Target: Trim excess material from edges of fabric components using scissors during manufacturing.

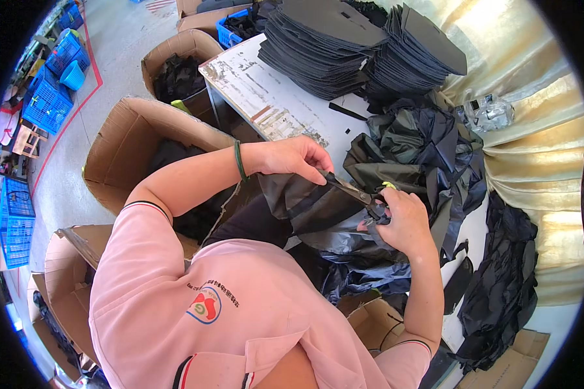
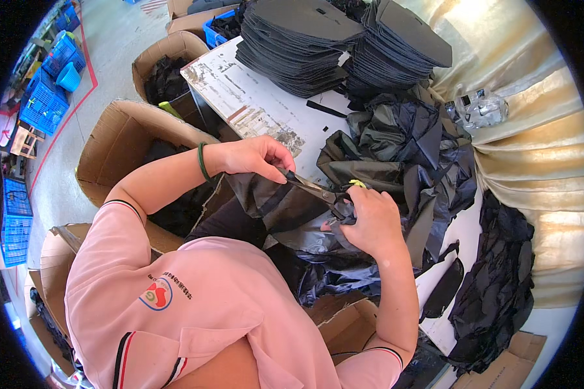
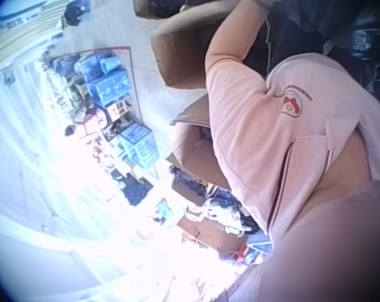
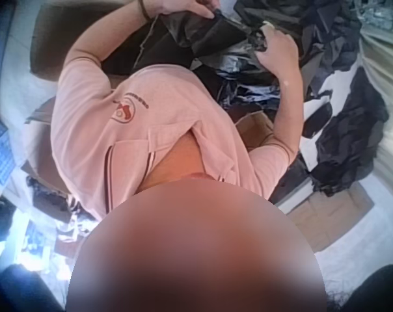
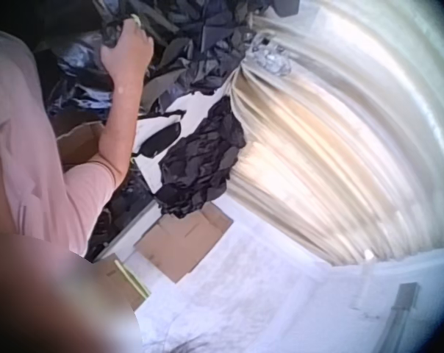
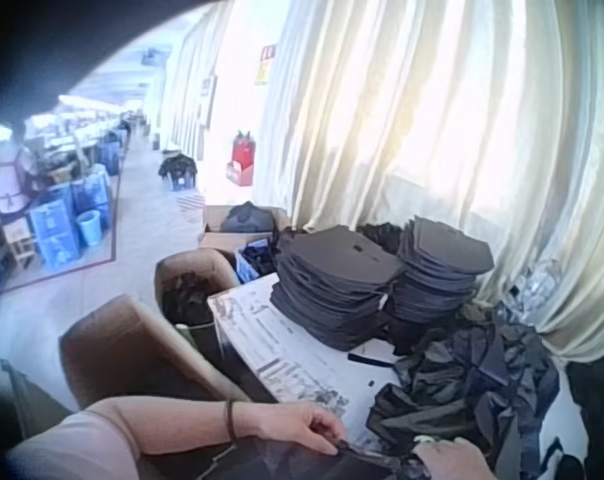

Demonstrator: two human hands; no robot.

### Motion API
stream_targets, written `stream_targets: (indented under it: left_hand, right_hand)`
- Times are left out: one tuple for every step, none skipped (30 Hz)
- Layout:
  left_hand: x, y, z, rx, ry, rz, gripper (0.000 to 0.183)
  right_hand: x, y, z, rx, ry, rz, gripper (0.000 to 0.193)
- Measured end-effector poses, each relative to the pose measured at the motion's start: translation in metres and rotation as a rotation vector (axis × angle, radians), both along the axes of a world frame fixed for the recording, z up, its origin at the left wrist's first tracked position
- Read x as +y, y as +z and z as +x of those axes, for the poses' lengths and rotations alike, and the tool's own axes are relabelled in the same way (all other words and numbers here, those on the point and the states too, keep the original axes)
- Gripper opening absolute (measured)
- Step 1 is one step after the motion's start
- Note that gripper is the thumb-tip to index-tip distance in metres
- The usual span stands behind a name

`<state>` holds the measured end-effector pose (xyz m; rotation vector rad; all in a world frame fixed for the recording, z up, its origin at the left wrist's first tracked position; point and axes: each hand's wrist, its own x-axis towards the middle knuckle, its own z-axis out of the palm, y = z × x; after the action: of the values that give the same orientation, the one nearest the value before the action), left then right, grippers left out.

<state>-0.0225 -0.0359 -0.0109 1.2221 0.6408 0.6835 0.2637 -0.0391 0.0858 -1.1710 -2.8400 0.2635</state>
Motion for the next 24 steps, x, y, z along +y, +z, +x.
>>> stream_targets:
  left_hand:
    - [-0.001, 0.002, 0.0, 0.009, -0.007, -0.002, 0.017]
    - [-0.001, 0.003, 0.001, 0.008, -0.009, -0.002, 0.017]
    - [-0.002, 0.003, 0.003, 0.005, -0.007, -0.001, 0.016]
    - [-0.003, 0.003, 0.004, 0.003, -0.004, 0.0, 0.015]
    - [-0.003, 0.004, 0.003, 0.003, -0.005, 0.0, 0.015]
    - [-0.002, 0.004, 0.002, 0.017, -0.017, 0.008, 0.016]
    - [-0.002, 0.004, 0.001, 0.031, -0.029, 0.016, 0.017]
    - [-0.001, 0.003, 0.001, 0.031, -0.031, 0.017, 0.017]
    - [-0.001, 0.002, 0.0, 0.025, -0.025, 0.022, 0.017]
    - [-0.001, 0.001, 0.0, 0.018, -0.02, 0.027, 0.017]
    - [-0.001, 0.001, 0.0, 0.019, -0.021, 0.027, 0.017]
    - [-0.001, 0.001, 0.0, 0.027, -0.013, 0.025, 0.017]
    - [-0.001, 0.002, 0.001, 0.035, -0.005, 0.023, 0.016]
    - [-0.001, 0.002, 0.002, 0.036, -0.007, 0.022, 0.016]
    - [-0.001, 0.002, 0.003, 0.029, -0.009, 0.015, 0.016]
    - [-0.001, 0.003, 0.003, 0.023, -0.011, 0.007, 0.017]
    - [-0.001, 0.003, 0.004, 0.024, -0.012, 0.006, 0.017]
    - [-0.002, 0.004, 0.005, 0.034, -0.007, 0.017, 0.017]
    - [-0.002, 0.004, 0.005, 0.043, -0.003, 0.027, 0.017]
    - [-0.002, 0.005, 0.006, 0.044, -0.003, 0.026, 0.017]
    - [-0.003, 0.006, 0.006, 0.044, 0.0, 0.029, 0.017]
    - [-0.003, 0.006, 0.007, 0.044, 0.003, 0.032, 0.017]
    - [-0.003, 0.007, 0.007, 0.044, 0.003, 0.031, 0.017]
    - [-0.003, 0.008, 0.008, 0.044, -0.002, 0.037, 0.017]
  right_hand:
    - [0.0, 0.0, 0.0, 0.001, 0.001, 0.01, 0.056]
    - [-0.001, 0.0, 0.0, 0.002, 0.002, 0.02, 0.056]
    - [-0.001, 0.0, 0.0, 0.001, 0.001, 0.019, 0.056]
    - [-0.001, 0.002, 0.0, -0.014, -0.005, 0.017, 0.056]
    - [-0.002, 0.003, 0.0, -0.03, -0.012, 0.014, 0.057]
    - [-0.001, 0.003, 0.003, -0.03, -0.014, 0.014, 0.057]
    - [0.001, 0.003, 0.008, -0.046, -0.031, 0.017, 0.057]
    - [0.002, 0.003, 0.012, -0.062, -0.047, 0.019, 0.057]
    - [0.001, 0.004, 0.013, -0.062, -0.049, 0.019, 0.057]
    - [0.001, 0.005, 0.015, -0.053, -0.036, 0.018, 0.055]
    - [0.0, 0.006, 0.016, -0.043, -0.023, 0.016, 0.053]
    - [-0.001, 0.006, 0.016, -0.043, -0.026, 0.016, 0.053]
    - [-0.002, 0.005, 0.016, -0.03, -0.012, 0.025, 0.053]
    - [-0.003, 0.004, 0.016, -0.016, 0.002, 0.035, 0.053]
    - [-0.004, 0.004, 0.015, -0.015, 0.001, 0.034, 0.053]
    - [-0.004, 0.003, 0.014, -0.023, -0.005, 0.027, 0.055]
    - [-0.005, 0.003, 0.013, -0.032, -0.011, 0.019, 0.058]
    - [-0.005, 0.003, 0.012, -0.03, -0.011, 0.018, 0.058]
    - [-0.005, 0.002, 0.011, -0.009, -0.006, 0.022, 0.055]
    - [-0.005, 0.002, 0.01, 0.012, 0.0, 0.025, 0.053]
    - [-0.005, 0.001, 0.01, 0.012, -0.001, 0.025, 0.053]
    - [-0.004, 0.001, 0.009, 0.013, 0.001, 0.021, 0.053]
    - [-0.004, 0.0, 0.008, 0.013, 0.003, 0.017, 0.053]
    - [-0.004, 0.0, 0.008, 0.013, 0.003, 0.016, 0.053]
